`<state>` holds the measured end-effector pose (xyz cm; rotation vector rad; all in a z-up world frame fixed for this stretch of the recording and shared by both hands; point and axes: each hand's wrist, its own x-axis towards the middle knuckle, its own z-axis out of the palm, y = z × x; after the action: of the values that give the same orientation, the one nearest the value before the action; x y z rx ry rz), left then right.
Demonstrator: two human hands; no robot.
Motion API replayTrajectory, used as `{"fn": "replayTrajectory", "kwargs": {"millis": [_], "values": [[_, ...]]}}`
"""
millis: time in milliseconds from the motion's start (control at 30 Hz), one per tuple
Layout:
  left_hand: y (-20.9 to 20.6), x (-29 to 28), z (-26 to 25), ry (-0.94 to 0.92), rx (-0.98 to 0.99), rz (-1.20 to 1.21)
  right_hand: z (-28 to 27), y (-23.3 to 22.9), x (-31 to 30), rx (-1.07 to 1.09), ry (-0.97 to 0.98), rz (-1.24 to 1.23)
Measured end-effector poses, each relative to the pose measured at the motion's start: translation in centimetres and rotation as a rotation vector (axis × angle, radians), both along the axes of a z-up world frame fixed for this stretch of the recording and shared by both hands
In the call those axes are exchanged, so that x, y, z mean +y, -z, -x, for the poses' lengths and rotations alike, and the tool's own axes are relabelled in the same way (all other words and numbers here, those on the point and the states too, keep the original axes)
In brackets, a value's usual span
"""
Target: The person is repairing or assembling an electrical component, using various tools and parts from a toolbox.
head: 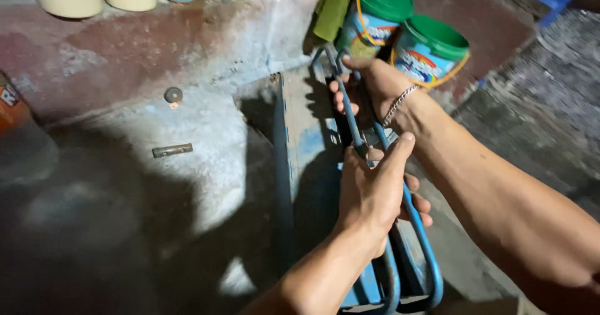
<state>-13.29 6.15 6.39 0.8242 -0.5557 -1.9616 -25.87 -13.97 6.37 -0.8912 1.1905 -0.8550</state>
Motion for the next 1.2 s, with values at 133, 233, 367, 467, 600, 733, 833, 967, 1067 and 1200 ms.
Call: {"fn": "replayTrajectory", "kwargs": {"millis": [133,233,367,467,600,733,833,967,1067,1200], "values": [[1.7,-3.4,3.6,-0.088,0.015,0.019,1.8,1.9,-4.7,-0.062,-0.126,-0.051],[2.3,-6.5,6.0,-0.119,0.07,0.009,2.8,3.0,-9.0,-0.039,-0.246,-0.084],[3.0,-11.1,8.9,-0.253,0.062,0.018,3.9,4.7,-14.6,-0.01,-0.371,-0.099],[4.4,-14.9,10.2,-0.325,0.056,-0.026,3.6,7.3,-19.4,-0.052,-0.422,-0.141],[7.5,-19.4,10.3,-0.379,-0.205,0.021,3.7,12.3,-26.7,-0.175,-0.357,-0.243],[17.1,-27.4,8.8,-0.348,-1.241,0.587,4.4,11.9,-26.4,-0.144,-0.299,-0.262],[16.6,-28.9,4.5,-0.137,-2.02,1.063,5.5,10.8,-26.3,-0.068,-0.228,-0.213],[16.9,-28.3,-4.5,-0.08,-2.083,0.98,9.2,13.6,-30.8,-0.02,-0.361,-0.212],[18.1,-26.6,-11.3,-0.1,-2.095,0.937,11.3,13.8,-32.5,0.102,-0.412,-0.138],[15.3,-21.0,-12.2,0.026,-1.963,0.89,11.4,12.8,-31.2,0.268,-0.358,-0.098]]}}
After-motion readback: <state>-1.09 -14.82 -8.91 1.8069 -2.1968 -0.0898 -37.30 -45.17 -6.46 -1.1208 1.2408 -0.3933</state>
